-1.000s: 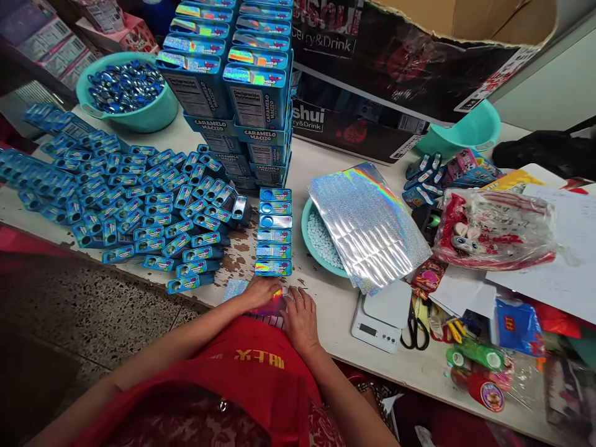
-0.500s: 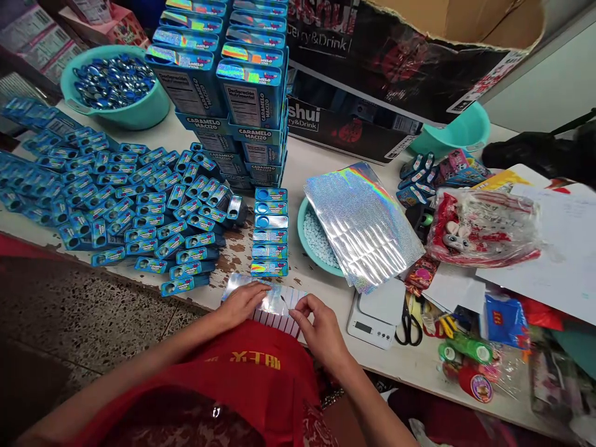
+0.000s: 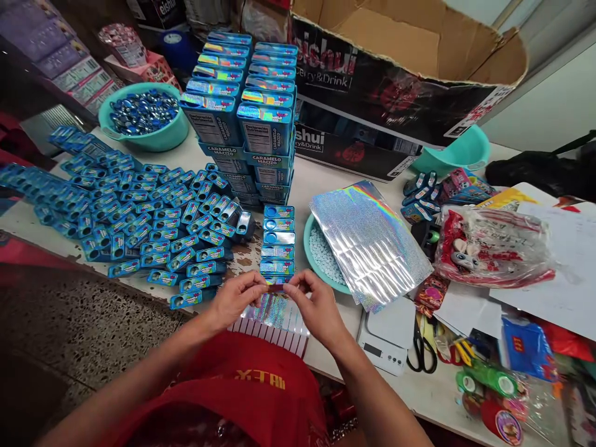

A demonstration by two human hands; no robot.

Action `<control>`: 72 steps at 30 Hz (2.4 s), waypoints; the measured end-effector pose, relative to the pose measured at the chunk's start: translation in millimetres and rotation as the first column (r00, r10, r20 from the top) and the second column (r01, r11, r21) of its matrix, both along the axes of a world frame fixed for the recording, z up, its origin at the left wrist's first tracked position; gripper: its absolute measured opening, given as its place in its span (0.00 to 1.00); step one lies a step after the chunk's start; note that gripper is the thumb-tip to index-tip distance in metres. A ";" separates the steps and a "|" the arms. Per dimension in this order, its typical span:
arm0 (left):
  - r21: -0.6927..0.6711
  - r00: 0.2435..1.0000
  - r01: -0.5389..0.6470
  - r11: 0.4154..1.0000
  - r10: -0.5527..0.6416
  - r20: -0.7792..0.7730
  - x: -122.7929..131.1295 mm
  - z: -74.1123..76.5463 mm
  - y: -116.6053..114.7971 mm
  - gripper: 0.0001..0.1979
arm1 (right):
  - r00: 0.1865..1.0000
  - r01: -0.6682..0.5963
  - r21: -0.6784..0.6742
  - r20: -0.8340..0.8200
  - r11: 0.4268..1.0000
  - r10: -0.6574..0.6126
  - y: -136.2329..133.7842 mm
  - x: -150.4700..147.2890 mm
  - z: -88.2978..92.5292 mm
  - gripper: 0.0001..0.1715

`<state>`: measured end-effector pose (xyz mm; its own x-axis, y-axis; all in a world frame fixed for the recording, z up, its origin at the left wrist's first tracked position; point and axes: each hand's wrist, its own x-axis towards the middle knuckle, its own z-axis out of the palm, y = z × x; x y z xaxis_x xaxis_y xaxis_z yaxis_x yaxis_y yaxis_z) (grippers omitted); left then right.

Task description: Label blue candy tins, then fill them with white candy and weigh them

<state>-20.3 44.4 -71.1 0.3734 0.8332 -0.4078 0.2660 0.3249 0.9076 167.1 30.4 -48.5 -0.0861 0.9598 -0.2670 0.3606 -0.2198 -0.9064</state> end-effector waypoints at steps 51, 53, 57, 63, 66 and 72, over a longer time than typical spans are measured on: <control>0.011 0.580 0.648 0.761 -0.484 -0.656 6.0 -106.8 -17.0 0.13 | 0.837 -0.149 0.185 0.547 0.971 0.024 -98.1 -16.0 -166.5 0.16; 0.023 0.556 0.666 0.746 -0.475 -0.682 8.8 -105.8 -15.5 0.15 | 0.807 -0.181 0.214 0.590 0.960 0.020 -99.3 -17.1 -163.7 0.17; 0.041 0.569 0.641 0.767 -0.438 -0.696 9.3 -106.0 -15.0 0.18 | 0.773 -0.239 0.249 0.634 0.939 0.029 -100.3 -18.6 -156.8 0.20; 0.027 0.576 0.589 0.808 -0.396 -0.716 10.8 -111.1 -19.8 0.17 | 0.779 -0.315 0.291 0.623 0.903 0.071 -99.1 -18.5 -142.7 0.13; 0.025 0.575 0.571 0.821 -0.378 -0.726 13.8 -114.3 -20.9 0.17 | 0.795 -0.279 0.279 0.603 0.919 0.058 -97.8 -17.2 -128.0 0.07; 0.055 0.591 0.516 0.855 -0.309 -0.745 1.1 -103.9 -20.9 0.16 | 0.956 -0.049 0.187 0.292 0.981 -0.008 -83.2 -13.3 -65.6 0.11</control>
<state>-19.2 23.5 -175.0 0.3981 0.7666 -0.5038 0.8874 -0.1826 0.4233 153.8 -52.8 -114.1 -0.0527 0.9940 -0.0961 0.6167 -0.0433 -0.7860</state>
